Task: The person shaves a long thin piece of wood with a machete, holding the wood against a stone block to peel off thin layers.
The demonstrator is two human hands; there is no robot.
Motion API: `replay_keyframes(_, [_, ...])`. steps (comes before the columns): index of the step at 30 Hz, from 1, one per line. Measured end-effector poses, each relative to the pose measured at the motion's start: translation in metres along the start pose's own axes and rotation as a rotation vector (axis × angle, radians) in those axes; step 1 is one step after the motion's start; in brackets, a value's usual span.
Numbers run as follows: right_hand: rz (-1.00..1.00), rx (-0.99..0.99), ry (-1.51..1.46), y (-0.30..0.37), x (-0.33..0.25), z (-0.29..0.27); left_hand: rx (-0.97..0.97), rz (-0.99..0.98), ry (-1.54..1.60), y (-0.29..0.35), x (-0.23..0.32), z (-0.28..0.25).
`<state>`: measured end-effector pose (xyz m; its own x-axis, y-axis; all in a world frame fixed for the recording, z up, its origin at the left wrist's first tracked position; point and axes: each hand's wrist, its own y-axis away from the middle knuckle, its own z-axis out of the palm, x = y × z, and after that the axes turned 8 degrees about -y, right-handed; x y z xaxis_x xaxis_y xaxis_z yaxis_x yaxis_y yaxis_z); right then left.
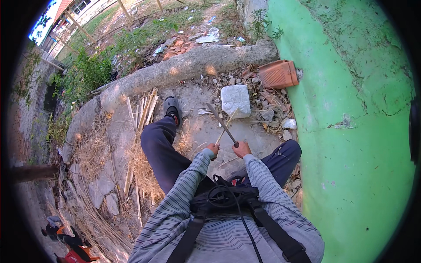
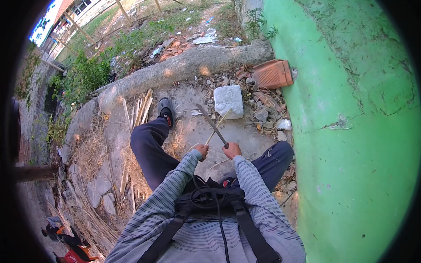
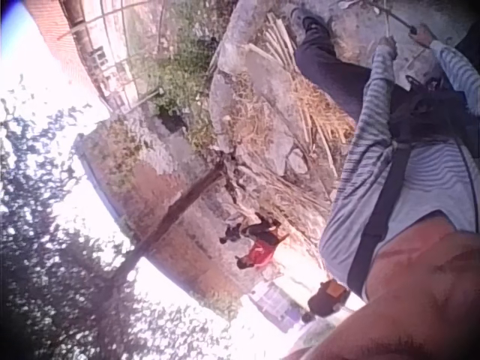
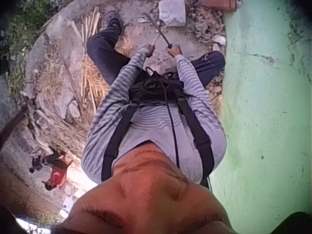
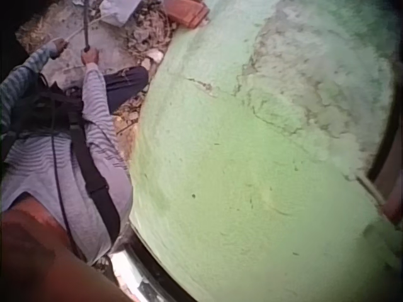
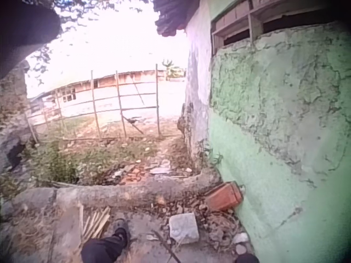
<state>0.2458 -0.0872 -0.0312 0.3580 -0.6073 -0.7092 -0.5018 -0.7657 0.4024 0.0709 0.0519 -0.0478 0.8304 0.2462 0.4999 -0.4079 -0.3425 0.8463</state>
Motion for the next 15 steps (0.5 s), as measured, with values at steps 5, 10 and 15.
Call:
replay_keyframes(5, [-0.025,-0.096,0.120,0.009,-0.039,-0.001,0.336,0.192,-0.482,-0.003,-0.027,0.008])
replay_keyframes(10, [0.135,0.000,0.060,0.001,-0.012,-0.010,0.327,0.247,-0.678,0.044,-0.009,0.023])
replay_keyframes(15, [0.008,-0.042,0.045,0.013,-0.032,0.006,0.426,0.179,-0.638,0.064,-0.010,0.011])
